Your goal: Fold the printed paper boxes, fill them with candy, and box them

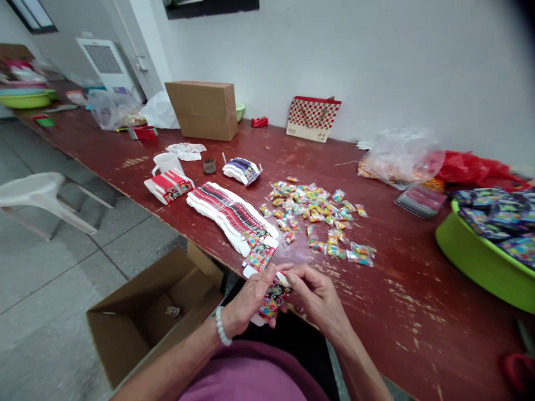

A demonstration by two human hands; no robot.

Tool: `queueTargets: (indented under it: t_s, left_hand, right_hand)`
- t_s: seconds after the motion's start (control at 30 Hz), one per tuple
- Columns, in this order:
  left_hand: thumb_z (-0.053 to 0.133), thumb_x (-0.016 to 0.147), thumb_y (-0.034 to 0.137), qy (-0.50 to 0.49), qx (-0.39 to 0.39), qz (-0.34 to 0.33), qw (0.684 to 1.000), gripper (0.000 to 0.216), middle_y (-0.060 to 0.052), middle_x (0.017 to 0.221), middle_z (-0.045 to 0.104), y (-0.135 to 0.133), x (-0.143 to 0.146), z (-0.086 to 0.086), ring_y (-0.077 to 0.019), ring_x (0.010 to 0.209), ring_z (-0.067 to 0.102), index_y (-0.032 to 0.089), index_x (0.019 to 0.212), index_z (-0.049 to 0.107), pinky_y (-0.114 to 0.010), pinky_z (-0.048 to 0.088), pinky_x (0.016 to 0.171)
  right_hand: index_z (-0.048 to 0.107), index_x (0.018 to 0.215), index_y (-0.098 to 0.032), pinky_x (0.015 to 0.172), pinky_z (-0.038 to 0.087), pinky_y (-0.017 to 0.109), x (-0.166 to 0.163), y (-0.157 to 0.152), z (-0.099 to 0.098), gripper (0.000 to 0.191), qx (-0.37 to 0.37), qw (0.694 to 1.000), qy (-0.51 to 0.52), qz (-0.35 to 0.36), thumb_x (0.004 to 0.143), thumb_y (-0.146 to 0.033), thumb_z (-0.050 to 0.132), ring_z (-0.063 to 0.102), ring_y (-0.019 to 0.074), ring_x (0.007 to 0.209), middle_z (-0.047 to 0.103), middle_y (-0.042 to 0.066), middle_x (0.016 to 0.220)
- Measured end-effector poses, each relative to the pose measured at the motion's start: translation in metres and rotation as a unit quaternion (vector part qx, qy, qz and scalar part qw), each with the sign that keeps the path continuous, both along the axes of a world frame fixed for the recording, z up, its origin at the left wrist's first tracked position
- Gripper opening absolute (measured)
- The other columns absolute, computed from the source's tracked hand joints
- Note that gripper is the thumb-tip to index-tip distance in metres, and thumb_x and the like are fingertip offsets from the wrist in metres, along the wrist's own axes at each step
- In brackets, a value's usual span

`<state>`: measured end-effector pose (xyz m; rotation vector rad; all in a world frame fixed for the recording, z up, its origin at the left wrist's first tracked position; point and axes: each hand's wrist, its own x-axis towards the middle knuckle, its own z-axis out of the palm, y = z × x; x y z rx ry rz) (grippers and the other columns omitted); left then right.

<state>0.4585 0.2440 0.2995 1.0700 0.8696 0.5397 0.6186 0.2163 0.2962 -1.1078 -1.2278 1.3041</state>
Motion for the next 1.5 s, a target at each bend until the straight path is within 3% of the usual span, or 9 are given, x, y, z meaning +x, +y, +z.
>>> queueTargets:
  t_s: [0.33,0.5,0.7,0.83,0.97,1.1,1.23,1.33,1.5]
  left_hand:
    - [0.034,0.091,0.066,0.004,-0.004,-0.043,0.999,0.069,-0.005,0.068,0.064,0.006,0.003,0.008,-0.0123,0.048,0.055,0.018,0.138,0.051,-0.020,0.043,0.042]
    - [0.034,0.092,0.065,0.004,0.003,-0.029,1.000,0.068,-0.005,0.066,0.064,0.006,0.003,0.006,-0.0121,0.048,0.056,0.019,0.138,0.051,-0.020,0.045,0.043]
    - [0.029,0.089,0.071,-0.019,-0.061,-0.002,0.998,0.077,-0.005,0.065,0.064,0.005,0.005,-0.003,-0.0129,0.044,0.055,0.019,0.141,0.048,-0.021,0.044,0.040]
    - [0.035,0.090,0.068,-0.035,-0.079,0.006,0.996,0.073,-0.003,0.065,0.061,0.002,0.008,-0.006,-0.0133,0.045,0.054,0.019,0.142,0.046,-0.022,0.042,0.040]
    - [0.047,0.090,0.059,-0.053,-0.064,0.015,0.996,0.060,-0.008,0.095,0.066,-0.004,0.004,-0.003,-0.0168,0.069,0.062,0.024,0.139,0.049,-0.024,0.048,0.053]
    - [0.066,0.083,0.044,-0.084,-0.042,-0.016,0.995,0.052,-0.008,0.116,0.063,-0.010,-0.011,-0.005,-0.0191,0.097,0.060,0.023,0.129,0.056,-0.028,0.047,0.079]
    - [0.077,0.072,0.036,-0.016,-0.077,-0.041,0.996,0.039,-0.007,0.095,0.066,-0.017,-0.037,-0.016,-0.0153,0.079,0.056,0.014,0.101,0.062,-0.026,0.043,0.071]
    - [0.079,0.064,0.029,0.018,-0.078,-0.020,0.997,0.045,0.000,0.086,0.061,-0.016,-0.065,-0.020,-0.0136,0.075,0.052,0.018,0.103,0.058,-0.025,0.042,0.069]
    - [0.078,0.059,0.031,0.206,0.021,-0.143,0.968,0.051,0.002,0.084,0.056,-0.001,-0.119,-0.020,-0.0130,0.071,0.049,0.021,0.109,0.067,-0.024,0.040,0.064]
  right_hand:
    - [0.068,0.080,-0.018,0.054,0.052,0.023,-0.002,0.005,-0.004,0.017,0.016,0.998,0.000,-0.055,0.085,-0.034,0.070,0.064,0.0151,0.066,0.071,0.006,0.089]
    - [0.066,0.079,-0.018,0.042,0.050,0.025,-0.004,0.008,-0.005,0.020,-0.003,0.998,0.031,-0.053,0.085,-0.036,0.069,0.061,0.0136,0.052,0.071,0.007,0.094]
    - [0.070,0.087,-0.021,0.065,0.053,0.027,0.004,0.003,-0.002,0.016,0.069,0.996,-0.061,0.001,0.093,-0.030,0.060,0.065,0.0162,0.077,0.068,0.006,0.104]
    - [0.071,0.092,-0.023,0.078,0.051,0.029,0.000,-0.003,-0.009,0.012,0.129,0.987,-0.090,-0.042,0.092,-0.025,0.059,0.064,0.0182,0.090,0.067,0.006,0.101]
    - [0.070,0.087,-0.021,0.069,0.050,0.026,0.000,-0.007,-0.012,0.011,0.135,0.982,-0.123,-0.054,0.091,-0.024,0.060,0.062,0.0161,0.077,0.066,0.004,0.086]
    - [0.069,0.089,-0.021,0.060,0.049,0.023,0.014,0.010,-0.007,0.012,0.097,0.981,-0.161,0.050,0.092,-0.027,0.059,0.062,0.0143,0.068,0.067,0.002,0.085]
    - [0.066,0.109,-0.020,0.082,0.051,0.029,0.029,0.063,-0.014,0.021,0.174,0.915,-0.363,-0.004,0.093,-0.019,0.054,0.065,0.0186,0.093,0.070,0.006,0.105]
    - [0.065,0.113,-0.020,0.100,0.042,0.039,0.033,0.098,-0.029,0.030,0.198,0.854,-0.480,-0.027,0.086,-0.011,0.057,0.058,0.0236,0.112,0.065,0.009,0.123]
    - [0.068,0.102,-0.019,0.098,0.040,0.048,0.031,0.109,-0.048,0.022,0.155,0.841,-0.515,-0.057,0.081,-0.016,0.065,0.052,0.0318,0.112,0.066,0.014,0.114]
